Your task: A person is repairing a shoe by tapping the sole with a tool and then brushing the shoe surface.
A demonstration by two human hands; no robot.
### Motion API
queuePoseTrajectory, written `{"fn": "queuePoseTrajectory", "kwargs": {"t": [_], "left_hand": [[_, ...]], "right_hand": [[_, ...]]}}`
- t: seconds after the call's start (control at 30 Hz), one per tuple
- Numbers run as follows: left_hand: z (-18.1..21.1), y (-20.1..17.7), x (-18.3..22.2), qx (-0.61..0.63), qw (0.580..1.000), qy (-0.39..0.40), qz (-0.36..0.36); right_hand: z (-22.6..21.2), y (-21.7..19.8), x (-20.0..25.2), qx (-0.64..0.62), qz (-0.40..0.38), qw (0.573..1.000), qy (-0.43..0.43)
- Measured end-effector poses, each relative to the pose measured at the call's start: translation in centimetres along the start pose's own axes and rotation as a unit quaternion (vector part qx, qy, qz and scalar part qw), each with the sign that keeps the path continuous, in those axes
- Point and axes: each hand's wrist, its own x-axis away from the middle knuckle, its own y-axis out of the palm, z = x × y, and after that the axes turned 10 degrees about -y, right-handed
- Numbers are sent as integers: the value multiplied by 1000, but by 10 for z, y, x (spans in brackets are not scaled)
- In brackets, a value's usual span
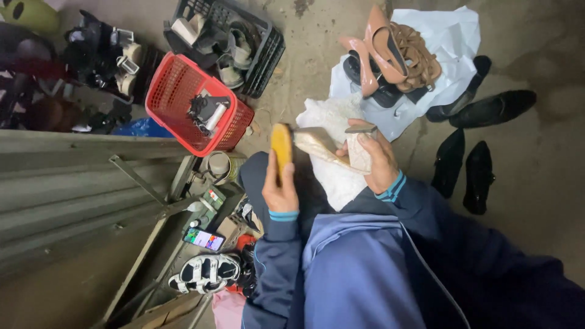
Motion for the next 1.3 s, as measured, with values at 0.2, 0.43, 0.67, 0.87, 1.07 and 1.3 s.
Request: {"fn": "queuePoseTrajectory", "kwargs": {"t": [0.2,0.43,0.67,0.87,1.07,1.3], "left_hand": [[30,-3,2,-33,983,164,-69],[0,-4,-12,-33,989,102,-100],[12,3,-24,14,994,29,-106],[19,7,-27,5,993,37,-111],[14,16,-36,32,993,29,-107],[-3,32,-47,51,993,37,-97]], "right_hand": [[18,-19,-11,-34,11,999,19],[22,-27,-10,-66,42,996,44],[21,-28,-13,-67,61,995,52],[20,-30,-20,-83,86,990,71],[-3,-10,-12,-120,157,967,159],[-12,-5,-11,-48,192,960,197]]}}
